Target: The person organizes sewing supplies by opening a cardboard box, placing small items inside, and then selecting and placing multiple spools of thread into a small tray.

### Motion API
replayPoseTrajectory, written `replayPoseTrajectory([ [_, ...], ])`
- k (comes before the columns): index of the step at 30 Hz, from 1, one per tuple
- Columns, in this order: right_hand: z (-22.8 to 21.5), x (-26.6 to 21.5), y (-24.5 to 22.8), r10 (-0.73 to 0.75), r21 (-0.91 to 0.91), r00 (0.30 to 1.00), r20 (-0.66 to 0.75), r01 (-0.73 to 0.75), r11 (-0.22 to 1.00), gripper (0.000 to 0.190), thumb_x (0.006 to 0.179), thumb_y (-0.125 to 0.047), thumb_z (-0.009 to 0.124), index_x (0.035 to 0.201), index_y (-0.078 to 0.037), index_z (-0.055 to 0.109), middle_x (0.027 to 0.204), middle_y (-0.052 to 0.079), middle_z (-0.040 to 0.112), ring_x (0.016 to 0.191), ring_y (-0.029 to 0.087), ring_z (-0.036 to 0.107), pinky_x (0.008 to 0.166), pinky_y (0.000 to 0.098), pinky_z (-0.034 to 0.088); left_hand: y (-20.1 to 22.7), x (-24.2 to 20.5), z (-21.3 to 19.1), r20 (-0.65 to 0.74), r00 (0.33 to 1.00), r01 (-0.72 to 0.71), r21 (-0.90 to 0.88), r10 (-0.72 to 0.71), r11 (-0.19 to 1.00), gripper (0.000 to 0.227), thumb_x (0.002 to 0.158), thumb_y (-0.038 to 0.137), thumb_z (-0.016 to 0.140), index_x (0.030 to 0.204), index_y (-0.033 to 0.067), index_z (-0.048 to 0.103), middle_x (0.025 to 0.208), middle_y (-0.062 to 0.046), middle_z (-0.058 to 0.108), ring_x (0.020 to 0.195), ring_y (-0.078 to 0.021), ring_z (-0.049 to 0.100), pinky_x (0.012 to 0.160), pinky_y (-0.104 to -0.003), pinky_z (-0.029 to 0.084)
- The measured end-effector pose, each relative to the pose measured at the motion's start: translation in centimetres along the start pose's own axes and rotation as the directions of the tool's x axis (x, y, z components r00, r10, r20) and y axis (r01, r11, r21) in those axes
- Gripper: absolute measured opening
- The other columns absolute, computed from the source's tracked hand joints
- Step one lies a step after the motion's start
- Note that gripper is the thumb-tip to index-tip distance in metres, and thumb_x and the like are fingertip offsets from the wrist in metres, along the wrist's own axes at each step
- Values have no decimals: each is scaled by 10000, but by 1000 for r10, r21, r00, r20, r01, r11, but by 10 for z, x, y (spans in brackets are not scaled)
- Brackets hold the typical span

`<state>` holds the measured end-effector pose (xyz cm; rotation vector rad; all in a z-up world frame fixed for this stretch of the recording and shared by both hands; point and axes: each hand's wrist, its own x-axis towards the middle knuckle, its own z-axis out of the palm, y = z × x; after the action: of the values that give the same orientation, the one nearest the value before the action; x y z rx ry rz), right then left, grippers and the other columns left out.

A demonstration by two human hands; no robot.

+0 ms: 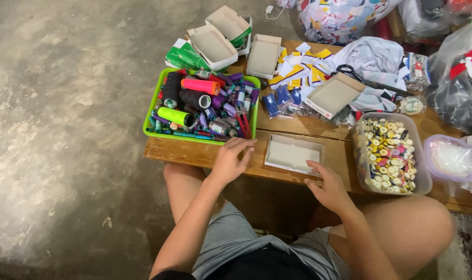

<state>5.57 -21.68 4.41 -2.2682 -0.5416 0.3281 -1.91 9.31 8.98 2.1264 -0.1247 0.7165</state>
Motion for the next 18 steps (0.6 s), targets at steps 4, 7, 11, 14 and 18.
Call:
replayPoseTrajectory([
  [4, 0, -2, -15, 51, 32, 995, 82, -54, 998, 538, 896, -113, 715, 1421, -169, 613, 1298, 132, 687, 1249, 327, 643, 1104, 487, 486, -20, 10, -14, -118, 993, 2, 103, 10, 995, 236, 848, -5, 721, 1049, 105, 780, 865, -98, 751, 850, -347, 719, 791, -438, 581],
  [7, 2, 1, -18, 65, 3, 992, 112, -66, 998, 500, 905, -143, 724, 1394, -176, 627, 1271, 115, 705, 1223, 307, 669, 1074, 480, 514, -27, 34, -32, -229, 973, 75, 230, -21, 970, 196, 861, -8, 718, 1049, 37, 750, 880, -127, 724, 871, -337, 701, 836, -434, 570],
  [11, 4, 1, -26, 76, 25, 986, 147, -81, 996, 464, 926, -115, 705, 1382, -147, 629, 1257, 142, 713, 1183, 334, 691, 1030, 486, 546, -50, 60, -40, -67, 987, 158, 407, -143, 900, 187, 900, 7, 689, 1078, -2, 745, 918, -165, 713, 849, -330, 721, 714, -397, 612],
  [14, 3, 0, -28, 88, 11, 979, 182, -92, 996, 459, 937, -121, 690, 1390, -135, 618, 1252, 160, 716, 1173, 352, 694, 1014, 494, 559, -56, 83, -40, 43, 987, 109, 513, -152, 851, 200, 886, -32, 672, 1074, -24, 741, 938, -196, 700, 807, -340, 729, 662, -395, 632],
  [18, 5, 1, -22, 72, -40, 975, 209, -65, 997, 435, 942, -133, 682, 1371, -117, 611, 1211, 205, 727, 1164, 400, 693, 991, 541, 573, -44, 103, -36, 198, 963, -17, 719, -181, 695, 186, 788, -54, 721, 961, -3, 765, 975, -216, 671, 709, -371, 725, 578, -468, 639],
])
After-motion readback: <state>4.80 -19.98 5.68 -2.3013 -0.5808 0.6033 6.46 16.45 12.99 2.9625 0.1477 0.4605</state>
